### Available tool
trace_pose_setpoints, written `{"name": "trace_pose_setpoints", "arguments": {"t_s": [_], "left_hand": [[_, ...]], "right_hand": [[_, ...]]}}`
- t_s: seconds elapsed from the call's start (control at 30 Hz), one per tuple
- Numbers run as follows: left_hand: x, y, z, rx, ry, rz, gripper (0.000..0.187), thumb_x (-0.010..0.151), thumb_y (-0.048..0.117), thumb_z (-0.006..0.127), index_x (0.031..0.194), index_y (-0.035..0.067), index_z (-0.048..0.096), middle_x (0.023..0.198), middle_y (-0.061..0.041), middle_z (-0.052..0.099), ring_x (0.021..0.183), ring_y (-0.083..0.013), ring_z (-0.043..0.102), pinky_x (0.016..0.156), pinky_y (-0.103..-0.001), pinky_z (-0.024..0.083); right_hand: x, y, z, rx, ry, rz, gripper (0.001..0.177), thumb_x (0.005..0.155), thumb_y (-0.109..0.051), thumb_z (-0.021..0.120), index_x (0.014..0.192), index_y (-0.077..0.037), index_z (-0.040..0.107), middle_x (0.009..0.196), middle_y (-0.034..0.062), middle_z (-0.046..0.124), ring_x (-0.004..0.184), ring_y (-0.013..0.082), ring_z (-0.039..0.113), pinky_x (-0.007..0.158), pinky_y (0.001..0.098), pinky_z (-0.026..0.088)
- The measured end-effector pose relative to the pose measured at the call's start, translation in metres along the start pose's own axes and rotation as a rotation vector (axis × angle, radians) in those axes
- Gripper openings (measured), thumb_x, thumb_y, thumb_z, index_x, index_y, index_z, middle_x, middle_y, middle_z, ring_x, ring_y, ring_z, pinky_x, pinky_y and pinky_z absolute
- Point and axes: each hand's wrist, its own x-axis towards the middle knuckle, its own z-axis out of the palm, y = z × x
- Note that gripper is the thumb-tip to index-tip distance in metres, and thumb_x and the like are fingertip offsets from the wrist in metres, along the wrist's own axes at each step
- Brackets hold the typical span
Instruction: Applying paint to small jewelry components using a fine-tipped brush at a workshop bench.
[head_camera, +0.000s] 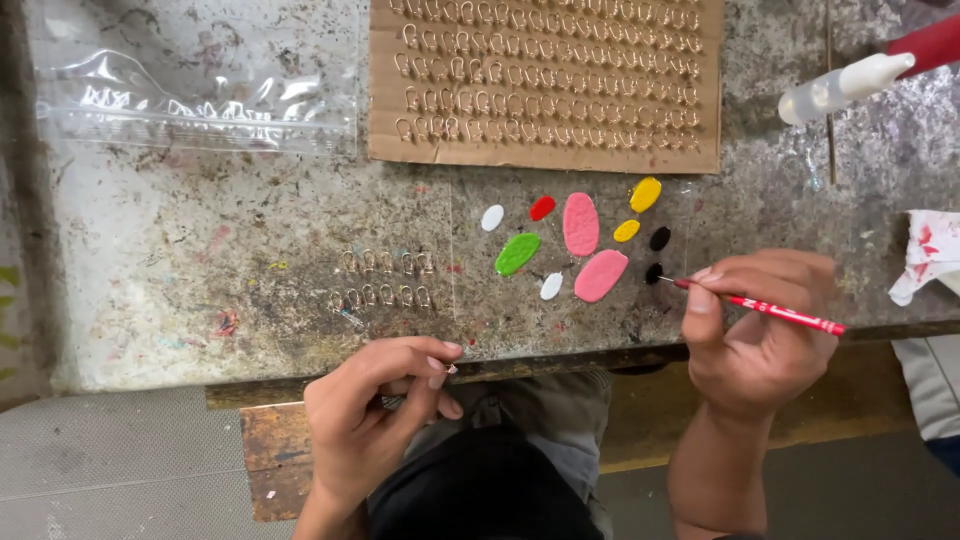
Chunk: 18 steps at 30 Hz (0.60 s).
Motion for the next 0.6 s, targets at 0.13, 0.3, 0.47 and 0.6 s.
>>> {"name": "trace_pose_setpoints", "arguments": {"t_s": [0.13,0.3,0.47,0.6], "left_hand": [[0.000,-0.003,0.002,-0.001,0.020,0.067,0.005,0.093,-0.006,0.063,0.093,-0.001,0.063,0.095,-0.021,0.072,0.052,-0.0153,0.076,0.056,-0.019,0.064],[-0.002,-0.004,0.005,0.000,0.044,0.009,0.016,0.086,-0.012,0.069,0.093,0.001,0.063,0.092,-0.017,0.073,0.049,-0.0125,0.075,0.055,-0.016,0.059],[-0.004,-0.007,0.005,0.003,0.043,0.001,0.013,0.087,-0.011,0.067,0.092,-0.001,0.061,0.087,-0.020,0.072,0.052,-0.0141,0.076,0.059,-0.018,0.063],[-0.002,-0.006,0.004,-0.009,0.030,0.000,0.012,0.088,-0.012,0.064,0.094,-0.001,0.060,0.089,-0.019,0.070,0.047,-0.0130,0.072,0.054,-0.016,0.060]], "right_hand": [[0.001,0.002,0.000,-0.007,-0.011,-0.011,0.013,0.105,-0.006,0.067,0.096,0.000,0.058,0.087,0.0137,0.063,0.089,0.0294,0.057,0.088,0.0402,0.046],[-0.001,0.008,0.000,0.004,-0.003,-0.019,0.012,0.103,-0.003,0.069,0.095,0.000,0.060,0.087,0.0131,0.065,0.089,0.0288,0.058,0.088,0.0394,0.046],[-0.003,0.011,0.000,-0.007,-0.017,-0.030,0.012,0.103,-0.005,0.070,0.098,-0.002,0.060,0.087,0.0114,0.065,0.092,0.0275,0.056,0.087,0.0384,0.046],[-0.001,0.005,0.001,-0.008,-0.018,-0.013,0.013,0.105,-0.006,0.068,0.098,0.000,0.059,0.088,0.0129,0.064,0.092,0.0298,0.056,0.087,0.0404,0.047]]}}
